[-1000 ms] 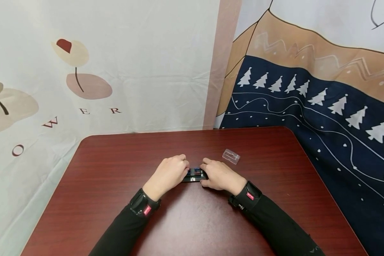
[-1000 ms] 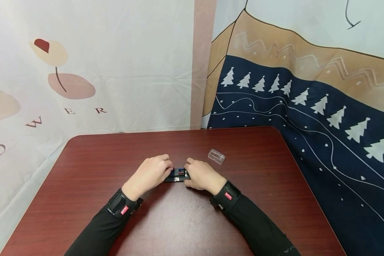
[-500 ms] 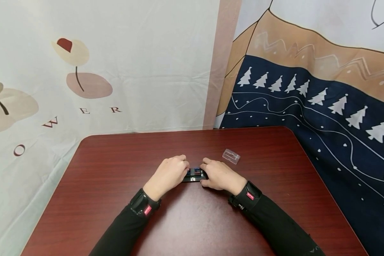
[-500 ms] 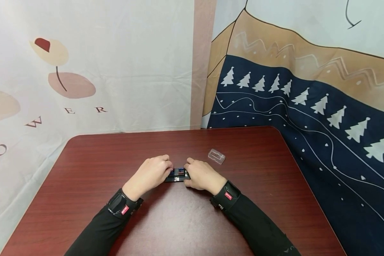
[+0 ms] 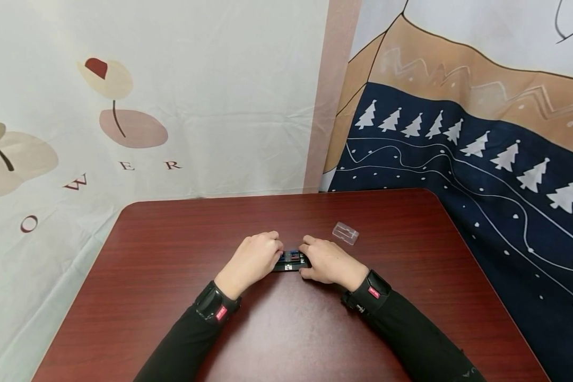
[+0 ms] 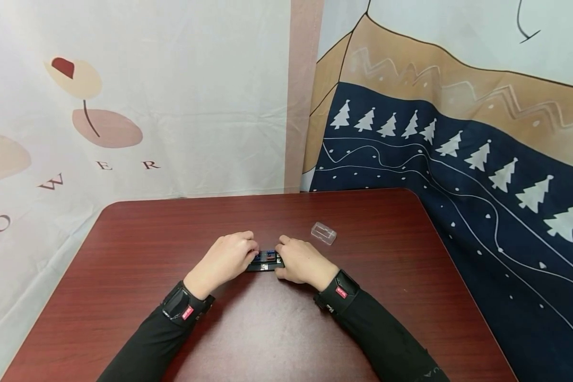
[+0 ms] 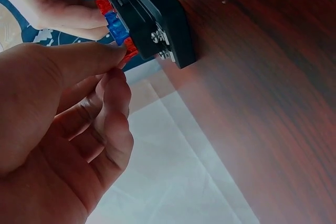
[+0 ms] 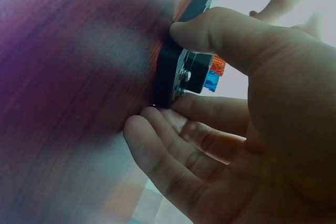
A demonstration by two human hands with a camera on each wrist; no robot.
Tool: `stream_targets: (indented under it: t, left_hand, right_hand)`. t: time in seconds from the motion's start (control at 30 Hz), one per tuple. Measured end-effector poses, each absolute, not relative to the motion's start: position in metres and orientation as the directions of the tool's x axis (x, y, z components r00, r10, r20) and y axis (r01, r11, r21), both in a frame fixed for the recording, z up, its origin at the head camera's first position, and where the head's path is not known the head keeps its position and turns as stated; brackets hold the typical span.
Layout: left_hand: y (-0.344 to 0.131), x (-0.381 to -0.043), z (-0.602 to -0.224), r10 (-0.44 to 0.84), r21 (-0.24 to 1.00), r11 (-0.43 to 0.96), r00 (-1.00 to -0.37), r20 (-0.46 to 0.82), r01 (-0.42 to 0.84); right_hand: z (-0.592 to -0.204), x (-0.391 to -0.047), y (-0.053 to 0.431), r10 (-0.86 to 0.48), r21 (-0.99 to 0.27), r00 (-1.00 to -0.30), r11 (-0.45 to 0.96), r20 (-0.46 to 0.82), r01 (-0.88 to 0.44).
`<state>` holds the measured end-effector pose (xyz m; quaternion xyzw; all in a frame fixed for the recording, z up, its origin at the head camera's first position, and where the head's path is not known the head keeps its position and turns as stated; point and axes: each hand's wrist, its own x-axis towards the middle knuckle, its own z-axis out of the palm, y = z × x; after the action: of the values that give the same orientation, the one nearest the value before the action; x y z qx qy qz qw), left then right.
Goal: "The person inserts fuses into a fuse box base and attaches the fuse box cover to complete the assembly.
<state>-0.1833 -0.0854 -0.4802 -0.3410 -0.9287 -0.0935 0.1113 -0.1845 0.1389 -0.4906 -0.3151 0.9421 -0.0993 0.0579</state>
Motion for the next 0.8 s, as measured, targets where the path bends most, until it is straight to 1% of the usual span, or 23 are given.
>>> stream_targets:
  t: [0.47, 0.8]
  left_hand:
    - [-0.0855, -0.1845, -0.4805, 0.626, 0.098, 0.745, -0.742, 0.240, 0.660]
    - [-0.0863, -0.1848, -0.4808, 0.638, 0.084, 0.735, -0.728, 0.251, 0.673]
  right_hand:
    - [-0.4911, -0.1833, 0.1392, -0.605, -0.217, -0.795, 0.783, -0.050, -0.583]
    - [-0.4939, -0.1853, 0.1393, -0.606, -0.212, -0.794, 0.783, -0.049, -0.585]
